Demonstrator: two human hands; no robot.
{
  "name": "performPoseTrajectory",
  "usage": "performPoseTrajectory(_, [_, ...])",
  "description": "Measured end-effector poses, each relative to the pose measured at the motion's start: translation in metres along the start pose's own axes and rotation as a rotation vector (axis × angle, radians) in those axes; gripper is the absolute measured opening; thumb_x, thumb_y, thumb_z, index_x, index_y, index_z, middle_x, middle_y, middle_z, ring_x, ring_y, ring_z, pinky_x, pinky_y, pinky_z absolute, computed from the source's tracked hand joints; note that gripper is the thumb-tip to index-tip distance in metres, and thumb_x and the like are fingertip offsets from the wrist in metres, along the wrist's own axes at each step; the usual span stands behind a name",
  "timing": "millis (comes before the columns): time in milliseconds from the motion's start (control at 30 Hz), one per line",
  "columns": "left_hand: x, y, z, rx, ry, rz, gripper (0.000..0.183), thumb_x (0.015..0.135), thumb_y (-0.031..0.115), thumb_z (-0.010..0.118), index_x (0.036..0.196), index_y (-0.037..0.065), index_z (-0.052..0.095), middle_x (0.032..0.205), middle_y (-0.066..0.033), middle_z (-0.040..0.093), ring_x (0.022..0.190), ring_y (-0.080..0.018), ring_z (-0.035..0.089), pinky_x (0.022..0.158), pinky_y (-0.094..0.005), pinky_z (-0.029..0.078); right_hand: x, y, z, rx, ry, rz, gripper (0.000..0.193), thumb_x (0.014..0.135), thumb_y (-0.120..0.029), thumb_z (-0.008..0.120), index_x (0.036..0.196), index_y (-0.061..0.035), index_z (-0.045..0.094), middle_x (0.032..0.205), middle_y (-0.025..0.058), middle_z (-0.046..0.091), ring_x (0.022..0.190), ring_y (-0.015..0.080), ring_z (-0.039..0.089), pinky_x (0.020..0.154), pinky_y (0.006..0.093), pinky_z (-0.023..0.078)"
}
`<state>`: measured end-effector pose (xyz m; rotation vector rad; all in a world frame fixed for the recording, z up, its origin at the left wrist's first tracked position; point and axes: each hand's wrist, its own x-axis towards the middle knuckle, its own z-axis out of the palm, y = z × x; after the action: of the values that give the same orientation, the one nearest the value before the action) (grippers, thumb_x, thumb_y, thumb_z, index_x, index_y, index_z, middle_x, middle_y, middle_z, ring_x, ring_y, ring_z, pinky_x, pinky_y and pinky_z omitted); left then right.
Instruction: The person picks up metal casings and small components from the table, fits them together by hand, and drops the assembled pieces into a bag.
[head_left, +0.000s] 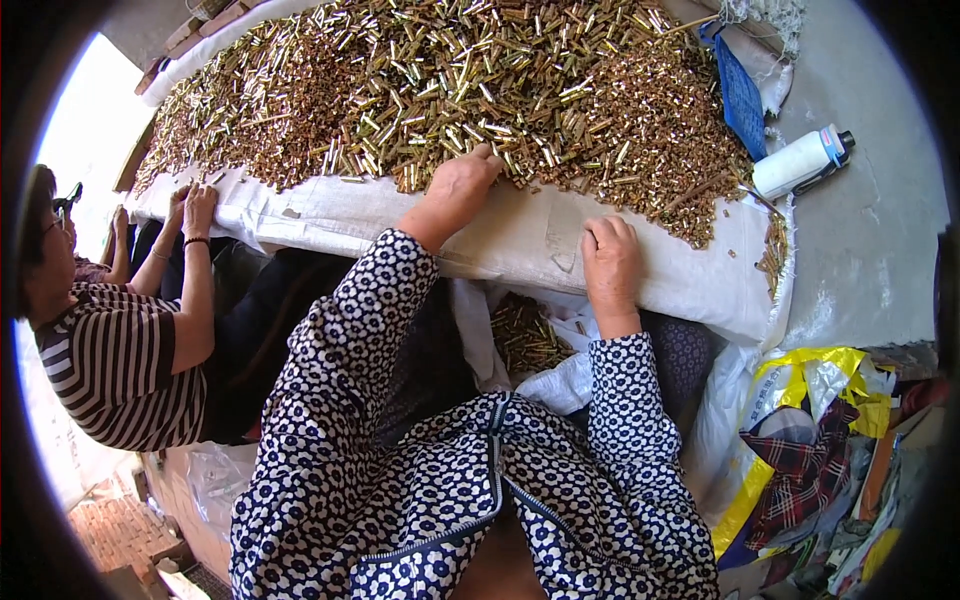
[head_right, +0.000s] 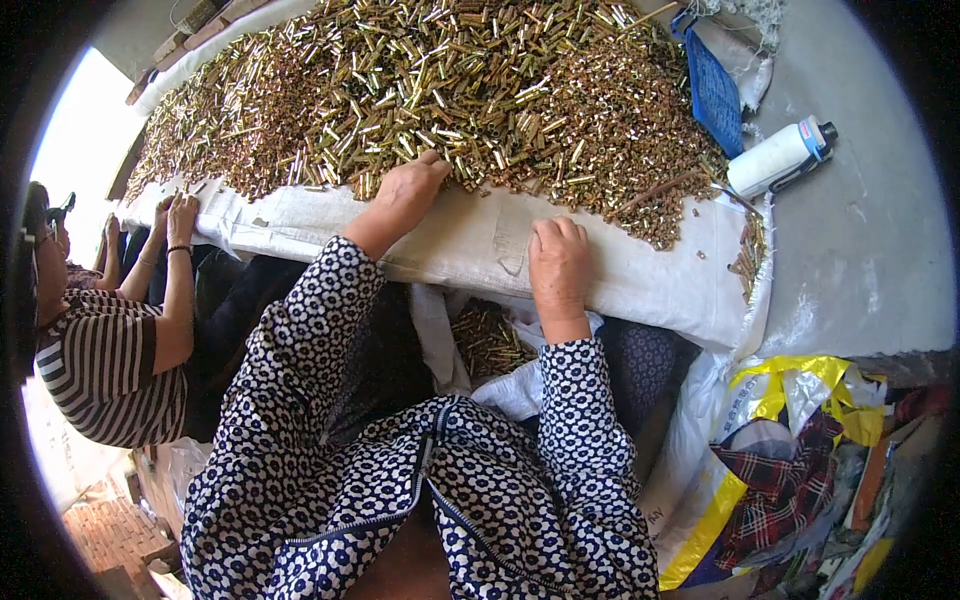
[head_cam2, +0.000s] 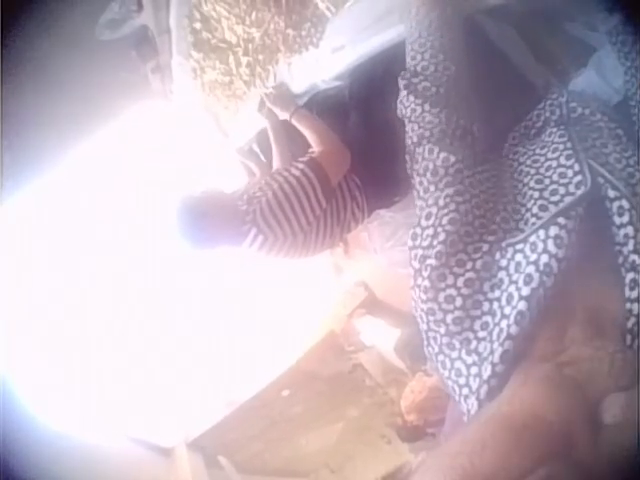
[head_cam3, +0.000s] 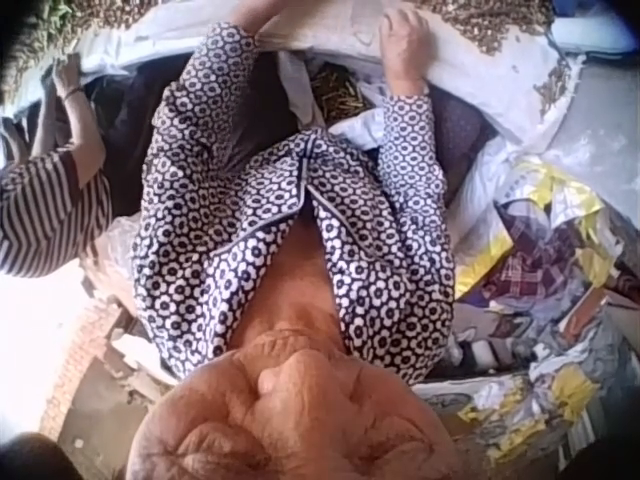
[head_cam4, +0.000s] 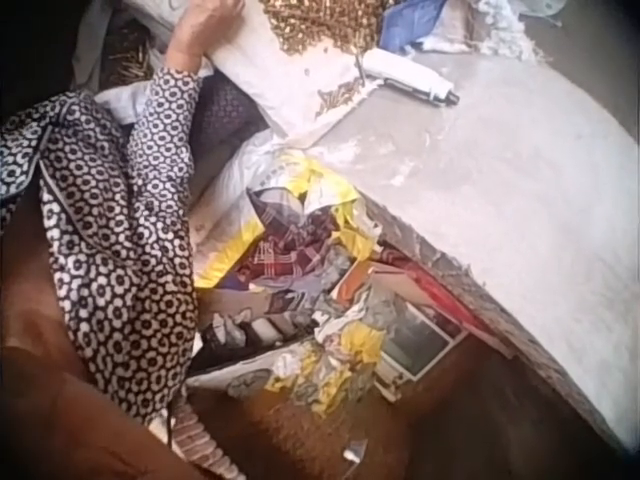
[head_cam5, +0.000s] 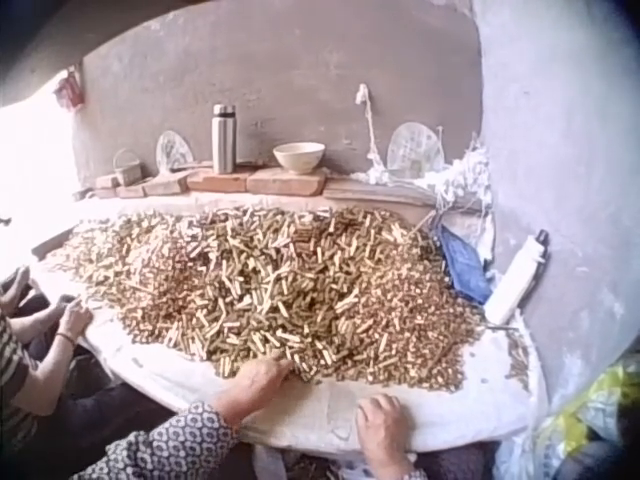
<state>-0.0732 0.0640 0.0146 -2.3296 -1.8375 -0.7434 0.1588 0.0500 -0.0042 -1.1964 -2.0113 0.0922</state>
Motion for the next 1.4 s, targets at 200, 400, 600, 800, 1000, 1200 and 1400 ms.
performPoseTrajectory(200, [0.0, 0.003, -0.008, 0.064, -0.136, 0.13, 0.005, 0.075, 0.004, 0.046, 0.073, 0.004, 0.05, 0.083, -0.012, 0.052, 0.071, -0.0299, 0.057, 0.06, -0.0385, 0.046, -0.005, 0.003, 0.001, 0.123, 0.067, 0.01, 0.01, 0.072, -0.003, 0.061, 0.081, -0.0061, 0.058, 0.085, 0.0071, 0.058, 0.076, 0.0252, 0.056, 0.066, 0.0322, 0.048])
performPoseTrajectory(400, [-0.01, -0.005, -0.007, 0.079, -0.142, 0.115, 0.004, 0.072, 0.001, 0.048, 0.075, 0.002, 0.05, 0.078, -0.012, 0.049, 0.07, -0.031, 0.055, 0.058, -0.0387, 0.045, -0.008, -0.002, 0.0, 0.6, 0.045, 0.222, 0.01, 0.074, 0.003, 0.058, 0.082, -0.0027, 0.06, 0.084, 0.0044, 0.056, 0.069, 0.0136, 0.056, 0.06, 0.0235, 0.046])
performPoseTrajectory(600, [-0.03, 0.022, -0.02, -0.703, -0.216, -0.188, 0.012, 0.083, 0.008, 0.056, 0.093, 0.002, 0.054, 0.073, -0.0022, 0.055, 0.06, -0.007, 0.049, 0.054, -0.022, 0.043, -0.012, -0.025, -0.008, 0.829, -0.121, 0.359, 0.01, 0.075, 0.006, 0.059, 0.084, 0.0013, 0.06, 0.087, 0.0003, 0.055, 0.07, 0.0046, 0.05, 0.062, 0.0176, 0.042])
performPoseTrajectory(800, [-0.05, 0.046, -0.029, -1.018, -0.262, -0.33, 0.009, 0.084, 0.005, 0.054, 0.092, 0.001, 0.053, 0.07, -0.0003, 0.051, 0.059, -0.006, 0.048, 0.054, -0.0215, 0.043, -0.011, -0.041, -0.006, 1.04, -0.164, 0.375, 0.01, 0.076, 0.001, 0.06, 0.086, -0.0015, 0.06, 0.081, -0.001, 0.056, 0.065, 0.0039, 0.048, 0.059, 0.0176, 0.041])
performPoseTrajectory(1000, [-0.058, 0.047, -0.025, -1.041, -0.276, -0.335, 0.011, 0.084, 0.008, 0.055, 0.092, 0.001, 0.054, 0.072, -0.0011, 0.052, 0.059, -0.0076, 0.049, 0.055, -0.023, 0.044, -0.012, -0.046, -0.008, 1.033, -0.193, 0.426, 0.009, 0.077, 0.0, 0.059, 0.086, -0.0021, 0.06, 0.079, -0.001, 0.057, 0.067, 0.0047, 0.049, 0.061, 0.0194, 0.042])
performPoseTrajectory(1200, [-0.047, 0.039, -0.012, -0.581, 0.019, -0.092, 0.011, 0.082, 0.006, 0.056, 0.092, 0.002, 0.058, 0.08, -0.0063, 0.056, 0.06, -0.0129, 0.052, 0.057, -0.0242, 0.044, -0.014, -0.028, 0.002, 0.854, -0.132, 0.34, 0.008, 0.077, 0.001, 0.058, 0.085, -0.0011, 0.059, 0.077, 0.0032, 0.055, 0.065, 0.0093, 0.052, 0.06, 0.0219, 0.043])
performPoseTrajectory(1400, [-0.02, 0.0, -0.012, -0.164, 0.204, -0.316, 0.018, 0.079, 0.006, 0.055, 0.097, 0.006, 0.059, 0.089, -0.0102, 0.056, 0.069, -0.0223, 0.058, 0.062, -0.0326, 0.048, -0.013, -0.026, 0.005, 0.697, -0.096, 0.281, 0.007, 0.075, 0.002, 0.058, 0.081, -0.0018, 0.059, 0.076, 0.0056, 0.057, 0.064, 0.0125, 0.054, 0.058, 0.0238, 0.044])
